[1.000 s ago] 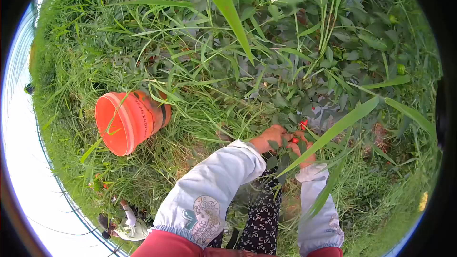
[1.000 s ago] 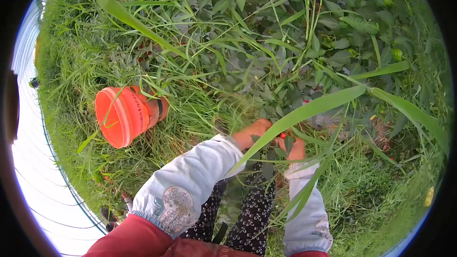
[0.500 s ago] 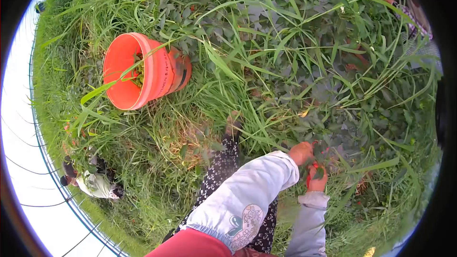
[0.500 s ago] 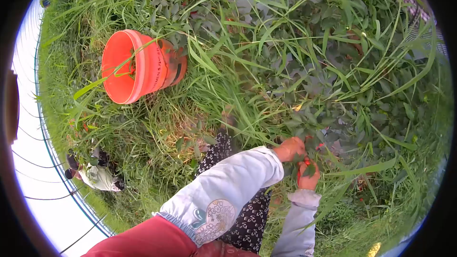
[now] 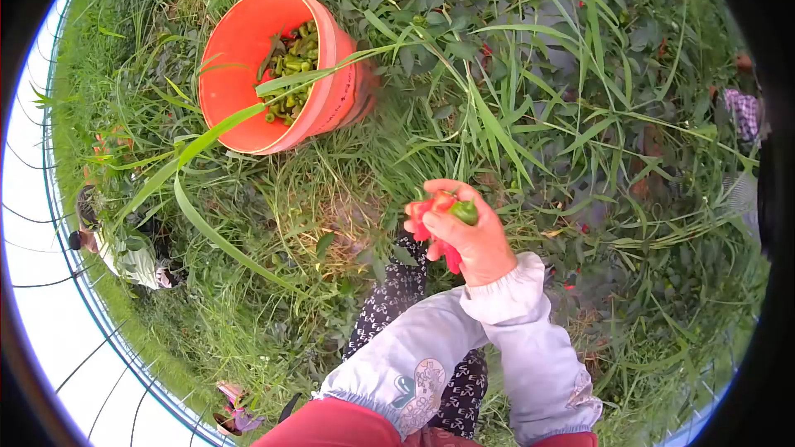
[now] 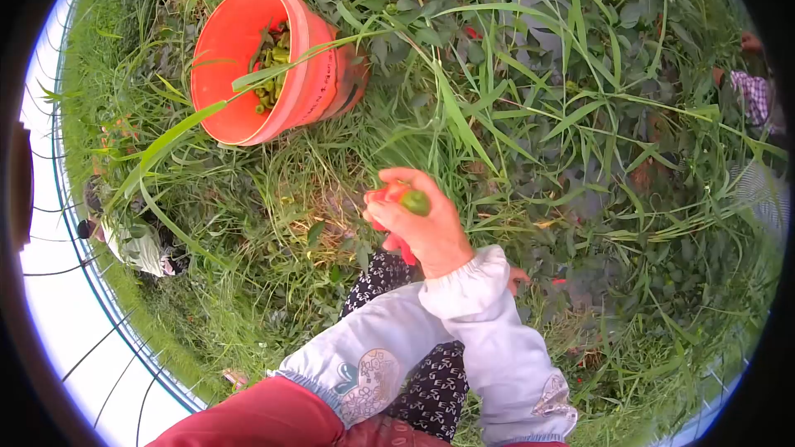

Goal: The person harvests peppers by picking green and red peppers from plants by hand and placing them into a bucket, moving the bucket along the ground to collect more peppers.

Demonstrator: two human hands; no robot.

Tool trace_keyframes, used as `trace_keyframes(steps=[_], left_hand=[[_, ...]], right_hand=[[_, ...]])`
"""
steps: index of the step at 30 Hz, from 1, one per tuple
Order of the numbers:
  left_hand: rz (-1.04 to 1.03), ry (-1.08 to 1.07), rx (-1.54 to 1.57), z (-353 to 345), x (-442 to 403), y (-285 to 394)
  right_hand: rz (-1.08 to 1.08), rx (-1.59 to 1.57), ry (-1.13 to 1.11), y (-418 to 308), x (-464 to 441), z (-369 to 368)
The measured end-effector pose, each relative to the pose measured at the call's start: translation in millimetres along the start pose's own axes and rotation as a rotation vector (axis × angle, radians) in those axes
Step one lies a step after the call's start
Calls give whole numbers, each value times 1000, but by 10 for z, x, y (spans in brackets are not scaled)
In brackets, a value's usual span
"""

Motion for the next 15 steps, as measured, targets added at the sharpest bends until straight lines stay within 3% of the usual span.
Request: trace_keyframes(steps=[3, 4, 5, 6, 7, 8, 9, 11, 12, 15], left_hand=[[1, 32, 25, -17, 7, -4], [161, -57, 132, 41, 79, 34], [324, -167, 241, 21, 152, 94], [252, -124, 196, 94, 186, 182], [192, -91, 180, 85, 181, 127], [120, -77, 184, -9, 156, 115], [148, -87, 245, 25, 202, 174], [88, -74, 277, -118, 163, 43], [87, -76, 236, -88, 200, 74], [75, -71, 283, -267, 65, -265]], right_hand=[[31, -190, -342, 13, -682, -1198], [86, -231, -447, -16, -853, -1492], [57, -324, -429, 6, -1012, -1661], [37, -281, -237, 12, -1101, -1677], [208, -230, -213, 89, -1292, -1750], [386, 55, -70, 205, -1435, -1733], [285, 81, -102, 202, -1296, -1644], [379, 205, -45, 402, -1256, -1450], [290, 406, -327, 266, -1083, -1286], [368, 292, -196, 352, -478, -501]])
Point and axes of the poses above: each hand's wrist, its own x-axis away from the middle knuckle, its own z-axis out of the back of the hand, y = z × x, the point moved 7 cm from there along -x, towards the middle knuckle, and after that the axes turned 2 degrees about z, right-handed, at the moved point
